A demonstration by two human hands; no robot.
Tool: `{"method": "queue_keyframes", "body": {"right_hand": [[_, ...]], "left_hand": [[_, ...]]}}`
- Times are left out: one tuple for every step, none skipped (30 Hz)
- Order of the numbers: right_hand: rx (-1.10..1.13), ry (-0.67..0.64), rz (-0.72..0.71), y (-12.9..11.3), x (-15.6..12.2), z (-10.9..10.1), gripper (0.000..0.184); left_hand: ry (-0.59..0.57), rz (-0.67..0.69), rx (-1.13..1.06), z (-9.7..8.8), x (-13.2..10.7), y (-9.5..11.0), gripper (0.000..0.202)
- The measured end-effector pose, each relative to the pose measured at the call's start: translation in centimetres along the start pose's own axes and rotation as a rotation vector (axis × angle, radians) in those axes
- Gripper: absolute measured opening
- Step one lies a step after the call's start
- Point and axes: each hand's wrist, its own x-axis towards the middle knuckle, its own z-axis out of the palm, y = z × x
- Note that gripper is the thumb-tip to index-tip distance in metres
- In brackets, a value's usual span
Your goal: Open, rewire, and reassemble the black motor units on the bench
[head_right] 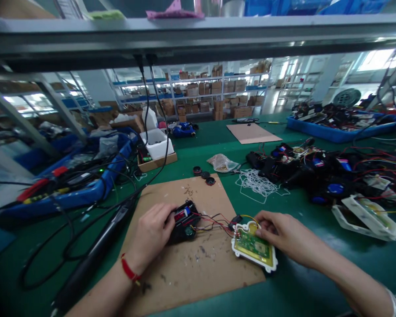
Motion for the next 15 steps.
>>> {"method": "queue_keyframes", "body": {"right_hand": [[0.024,-0.015,-0.007,-0.7,0.1,0.2,0.027],[0.053,-0.047,-0.017,-1.4,0.2,0.5,0.027],[0.089,-0.083,-0.027,-2.3,0.3,0.9,0.027],[0.13,-0.099,-0.038,-3.1,0.5,1.4,0.027],[0.178,-0.123,-0.051,-3.8,0.8,1.8,0.027],[0.226,-0.154,-0.064,-4.4,1.2,2.2,0.026],[0.258,-0.179,-0.082,-4.7,1.7,2.5,0.025],[0.245,-0.186,-0.108,-4.6,2.4,2.5,0.024],[0.188,-0.157,-0.131,-4.2,3.2,2.3,0.024],[0.081,-0.086,-0.149,-3.5,4.0,1.9,0.024],[-0.079,0.044,-0.148,-2.5,4.9,1.3,0.024],[-0.162,0.143,-0.113,-1.4,5.7,0.7,0.023],[-0.214,0.215,-0.079,-0.1,6.4,0.1,0.02],[-0.255,0.272,-0.052,1.1,7.0,-0.4,0.017],[-0.279,0.303,-0.034,2.2,7.5,-0.7,0.014]], "left_hand": [[0.02,0.0,0.004,0.1,0.0,-0.3,0.018],[0.039,0.0,0.007,0.2,0.0,-0.5,0.018],[0.059,0.0,0.007,0.2,0.0,-0.9,0.017],[0.078,0.001,0.003,0.3,0.0,-1.2,0.017],[0.099,0.001,-0.004,0.3,0.0,-1.6,0.016],[0.122,0.0,-0.014,0.3,0.1,-1.9,0.015],[0.146,0.0,-0.025,0.3,0.1,-2.1,0.014],[0.173,-0.001,-0.037,0.2,0.1,-2.3,0.013],[0.197,-0.001,-0.048,0.1,0.2,-2.3,0.014],[0.216,0.001,-0.057,0.0,0.2,-2.3,0.014],[0.231,0.002,-0.064,-0.2,0.3,-2.2,0.015],[0.239,0.005,-0.07,-0.3,0.3,-2.0,0.016],[0.243,0.01,-0.073,-0.4,0.3,-1.8,0.016],[0.242,0.014,-0.076,-0.5,0.3,-1.5,0.017],[0.24,0.02,-0.079,-0.5,0.3,-1.3,0.018]]}}
